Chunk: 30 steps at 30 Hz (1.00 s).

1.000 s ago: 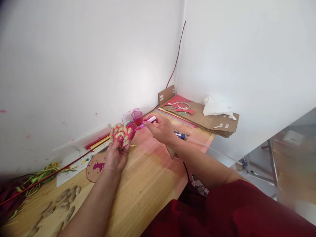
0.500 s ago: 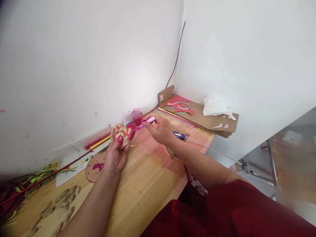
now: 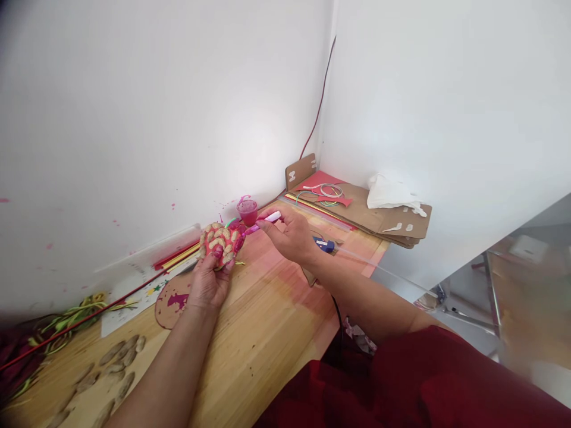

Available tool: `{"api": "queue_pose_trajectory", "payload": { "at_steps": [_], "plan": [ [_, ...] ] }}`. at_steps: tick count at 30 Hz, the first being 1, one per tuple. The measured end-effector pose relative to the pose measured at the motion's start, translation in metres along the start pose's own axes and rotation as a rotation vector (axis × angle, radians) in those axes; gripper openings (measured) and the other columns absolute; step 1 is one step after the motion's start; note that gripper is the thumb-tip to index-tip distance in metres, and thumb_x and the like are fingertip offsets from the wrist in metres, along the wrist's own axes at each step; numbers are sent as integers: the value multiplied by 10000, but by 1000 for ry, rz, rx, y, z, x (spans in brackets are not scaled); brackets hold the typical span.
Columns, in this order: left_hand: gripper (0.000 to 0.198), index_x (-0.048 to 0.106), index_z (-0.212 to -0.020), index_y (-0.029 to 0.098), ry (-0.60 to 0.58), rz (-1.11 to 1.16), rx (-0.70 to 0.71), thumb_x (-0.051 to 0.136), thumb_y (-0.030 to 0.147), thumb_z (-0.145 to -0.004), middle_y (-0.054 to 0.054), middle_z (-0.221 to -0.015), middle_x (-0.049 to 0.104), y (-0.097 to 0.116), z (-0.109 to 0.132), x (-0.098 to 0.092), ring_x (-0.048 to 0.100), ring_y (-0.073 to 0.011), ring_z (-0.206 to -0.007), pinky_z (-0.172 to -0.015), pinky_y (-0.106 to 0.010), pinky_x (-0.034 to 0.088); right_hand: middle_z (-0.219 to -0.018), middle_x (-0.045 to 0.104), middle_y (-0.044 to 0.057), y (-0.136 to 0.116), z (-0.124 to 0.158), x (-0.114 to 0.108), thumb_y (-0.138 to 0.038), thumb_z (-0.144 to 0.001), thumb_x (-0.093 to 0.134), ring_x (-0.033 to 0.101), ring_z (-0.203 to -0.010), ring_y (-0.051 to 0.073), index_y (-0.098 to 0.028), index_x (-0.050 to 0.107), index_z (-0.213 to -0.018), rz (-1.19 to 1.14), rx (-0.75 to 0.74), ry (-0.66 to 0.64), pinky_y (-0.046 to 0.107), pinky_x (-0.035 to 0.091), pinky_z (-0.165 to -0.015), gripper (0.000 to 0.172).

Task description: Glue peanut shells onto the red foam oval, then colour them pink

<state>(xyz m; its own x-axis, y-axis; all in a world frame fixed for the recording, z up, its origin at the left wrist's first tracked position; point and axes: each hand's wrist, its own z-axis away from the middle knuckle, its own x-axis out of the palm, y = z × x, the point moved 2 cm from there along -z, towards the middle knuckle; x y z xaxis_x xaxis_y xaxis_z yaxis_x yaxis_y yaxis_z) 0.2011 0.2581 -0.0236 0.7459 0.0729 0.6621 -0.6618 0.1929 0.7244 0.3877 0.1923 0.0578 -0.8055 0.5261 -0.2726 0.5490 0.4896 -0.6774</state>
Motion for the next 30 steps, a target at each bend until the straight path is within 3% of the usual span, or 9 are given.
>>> {"api": "queue_pose_trajectory", "payload": {
  "at_steps": [8, 21, 30],
  "plan": [
    [255, 716, -960, 209, 2, -12, 20, 769, 143, -719, -31, -926, 743, 1, 2, 1, 680, -112, -638, -499, -177, 555, -865, 739, 26, -6, 2, 0, -290, -862, 700, 676, -817, 201, -238, 681, -876, 62, -64, 4, 350, 519, -790, 57],
    [290, 698, -978, 231, 5, -6, 18, 768, 134, -713, -16, -903, 741, 1, 2, 0, 677, -108, -652, -519, -169, 559, -881, 746, 26, -4, 6, 1, -291, -887, 663, 676, -801, 192, -235, 675, -891, 76, -47, 16, 343, 523, -765, 58],
    [415, 676, -1070, 265, 3, -18, 50, 776, 127, -692, -13, -1047, 730, 2, 3, 2, 696, -120, -710, -553, -206, 583, -820, 740, 12, -6, -1, 3, -285, -876, 675, 667, -745, 182, -233, 682, -850, 91, -62, -46, 327, 516, -727, 59]
  ]
}}
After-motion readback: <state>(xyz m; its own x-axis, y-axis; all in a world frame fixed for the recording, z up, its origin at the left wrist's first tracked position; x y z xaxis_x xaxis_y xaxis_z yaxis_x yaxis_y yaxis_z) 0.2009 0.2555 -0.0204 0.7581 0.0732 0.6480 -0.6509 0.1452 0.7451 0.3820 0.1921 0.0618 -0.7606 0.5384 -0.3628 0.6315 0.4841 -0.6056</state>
